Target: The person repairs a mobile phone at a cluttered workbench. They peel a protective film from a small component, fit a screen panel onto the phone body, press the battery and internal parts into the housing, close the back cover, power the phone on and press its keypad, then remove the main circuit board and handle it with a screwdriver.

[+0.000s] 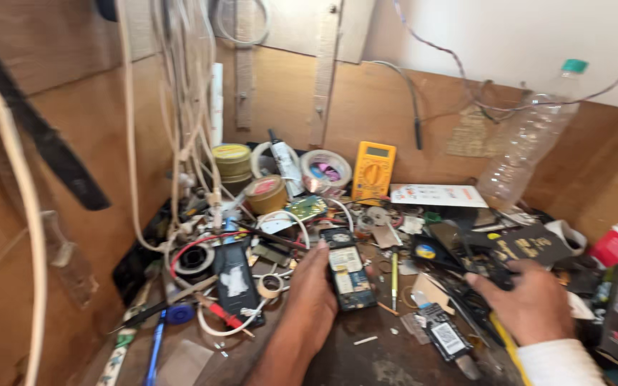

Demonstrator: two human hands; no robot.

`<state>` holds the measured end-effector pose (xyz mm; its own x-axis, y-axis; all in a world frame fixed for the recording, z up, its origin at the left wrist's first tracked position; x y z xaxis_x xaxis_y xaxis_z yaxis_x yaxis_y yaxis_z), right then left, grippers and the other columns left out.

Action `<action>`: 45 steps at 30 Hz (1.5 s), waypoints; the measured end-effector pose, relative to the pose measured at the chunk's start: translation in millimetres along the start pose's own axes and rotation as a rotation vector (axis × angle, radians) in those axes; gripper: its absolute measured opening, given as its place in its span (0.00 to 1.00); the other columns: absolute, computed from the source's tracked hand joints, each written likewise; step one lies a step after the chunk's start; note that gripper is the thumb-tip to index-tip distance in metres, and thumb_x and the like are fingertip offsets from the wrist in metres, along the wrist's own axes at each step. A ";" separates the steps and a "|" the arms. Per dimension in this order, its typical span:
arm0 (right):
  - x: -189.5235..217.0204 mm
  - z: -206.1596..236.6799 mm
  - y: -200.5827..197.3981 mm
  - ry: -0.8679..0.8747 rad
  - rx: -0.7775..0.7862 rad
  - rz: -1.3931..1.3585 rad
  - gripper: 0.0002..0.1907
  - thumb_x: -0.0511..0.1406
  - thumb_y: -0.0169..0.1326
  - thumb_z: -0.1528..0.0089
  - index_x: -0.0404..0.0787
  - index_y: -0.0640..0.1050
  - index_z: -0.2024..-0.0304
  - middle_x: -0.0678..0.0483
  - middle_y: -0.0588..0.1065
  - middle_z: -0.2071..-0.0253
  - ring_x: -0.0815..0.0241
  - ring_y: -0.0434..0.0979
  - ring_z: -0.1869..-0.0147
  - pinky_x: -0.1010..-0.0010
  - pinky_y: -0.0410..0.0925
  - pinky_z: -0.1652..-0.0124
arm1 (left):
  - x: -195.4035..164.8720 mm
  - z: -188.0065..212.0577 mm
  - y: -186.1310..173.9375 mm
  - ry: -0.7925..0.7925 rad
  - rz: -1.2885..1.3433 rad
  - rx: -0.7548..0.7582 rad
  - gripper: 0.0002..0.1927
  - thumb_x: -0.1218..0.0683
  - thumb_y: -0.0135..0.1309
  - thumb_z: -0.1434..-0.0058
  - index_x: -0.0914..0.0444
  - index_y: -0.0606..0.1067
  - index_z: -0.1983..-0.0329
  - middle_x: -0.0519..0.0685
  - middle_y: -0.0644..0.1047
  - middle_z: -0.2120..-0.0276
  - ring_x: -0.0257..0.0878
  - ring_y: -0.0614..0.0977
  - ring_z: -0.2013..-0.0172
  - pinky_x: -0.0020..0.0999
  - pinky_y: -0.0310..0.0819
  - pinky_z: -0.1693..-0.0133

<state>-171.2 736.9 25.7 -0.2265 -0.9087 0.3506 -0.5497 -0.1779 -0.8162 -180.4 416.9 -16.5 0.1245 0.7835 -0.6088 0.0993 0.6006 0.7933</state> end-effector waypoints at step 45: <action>148.3 36.8 36.1 0.050 0.485 -1.027 0.20 0.45 0.60 0.39 0.34 0.83 0.56 0.55 0.80 0.67 0.68 0.76 0.67 0.75 0.69 0.68 | 6.5 -11.0 0.5 0.079 -0.122 -0.062 0.16 0.56 0.53 0.35 0.66 0.76 0.46 0.50 0.82 0.62 0.38 0.84 0.65 0.36 0.82 0.63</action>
<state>-195.0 581.8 31.3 0.1142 -0.2343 0.9654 -0.1270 -0.9673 -0.2197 -190.4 424.1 -20.0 0.0367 0.7125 -0.7007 0.0474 0.6992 0.7134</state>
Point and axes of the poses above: each hand's wrist, its own z-axis away from the middle knuckle, its own y-axis out of the palm, x = y × z, the point moved 6 cm from there along -z, towards the middle knuckle
